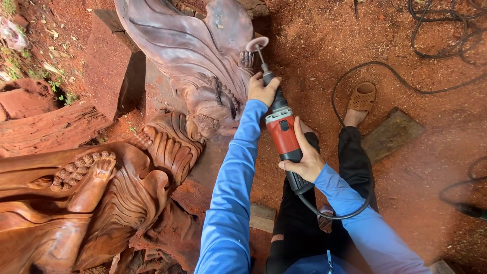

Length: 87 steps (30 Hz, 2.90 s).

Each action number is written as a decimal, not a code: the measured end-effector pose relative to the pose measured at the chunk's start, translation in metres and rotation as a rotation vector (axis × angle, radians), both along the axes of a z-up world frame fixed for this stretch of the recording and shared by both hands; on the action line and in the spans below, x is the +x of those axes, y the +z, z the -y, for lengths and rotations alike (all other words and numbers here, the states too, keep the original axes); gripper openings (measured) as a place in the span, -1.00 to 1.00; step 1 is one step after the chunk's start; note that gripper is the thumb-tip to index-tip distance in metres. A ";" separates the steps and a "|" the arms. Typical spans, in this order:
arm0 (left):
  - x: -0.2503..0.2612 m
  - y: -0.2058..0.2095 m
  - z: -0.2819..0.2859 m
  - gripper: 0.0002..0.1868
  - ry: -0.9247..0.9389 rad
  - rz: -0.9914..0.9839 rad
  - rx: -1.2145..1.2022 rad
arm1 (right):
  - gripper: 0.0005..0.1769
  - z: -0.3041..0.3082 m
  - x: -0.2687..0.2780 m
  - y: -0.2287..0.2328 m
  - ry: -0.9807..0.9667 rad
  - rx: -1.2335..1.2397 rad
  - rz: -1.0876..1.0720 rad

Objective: Sanding and refining details on a large wooden sculpture using a handheld rotary tool.

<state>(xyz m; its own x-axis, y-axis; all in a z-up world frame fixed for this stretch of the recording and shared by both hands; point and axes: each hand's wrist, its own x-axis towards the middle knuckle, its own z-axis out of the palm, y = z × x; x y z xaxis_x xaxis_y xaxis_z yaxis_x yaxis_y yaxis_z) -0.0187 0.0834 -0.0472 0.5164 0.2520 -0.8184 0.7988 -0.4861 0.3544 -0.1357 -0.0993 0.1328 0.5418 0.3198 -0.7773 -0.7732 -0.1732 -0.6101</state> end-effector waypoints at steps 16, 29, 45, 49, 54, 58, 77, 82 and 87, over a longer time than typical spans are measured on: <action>0.009 -0.008 -0.004 -0.06 -0.226 -0.015 0.101 | 0.48 -0.015 -0.005 -0.006 -0.374 0.331 -0.111; 0.005 0.013 -0.019 -0.45 0.034 0.109 -0.077 | 0.48 -0.017 -0.022 -0.028 -0.026 0.017 0.106; -0.009 -0.019 -0.027 -0.60 0.349 0.224 -0.252 | 0.45 -0.008 0.014 -0.018 0.207 -0.042 0.141; -0.014 -0.007 -0.023 -0.56 0.338 0.244 -0.271 | 0.45 -0.005 0.018 -0.006 0.248 -0.061 0.115; -0.018 -0.017 -0.022 -0.61 0.373 0.276 -0.271 | 0.46 -0.007 0.043 0.022 0.363 -0.137 -0.008; -0.015 -0.009 -0.016 -0.58 0.408 0.271 -0.275 | 0.46 -0.001 0.041 0.009 0.375 -0.152 -0.005; 0.004 0.004 -0.009 -0.53 0.172 0.155 -0.146 | 0.50 -0.009 -0.003 -0.009 0.096 -0.067 0.056; -0.002 -0.025 -0.001 -0.53 0.007 0.137 -0.046 | 0.49 -0.016 -0.016 -0.017 -0.216 0.145 0.035; 0.004 -0.025 0.002 -0.36 -0.169 -0.050 0.024 | 0.49 -0.021 -0.015 -0.016 -0.396 0.301 -0.107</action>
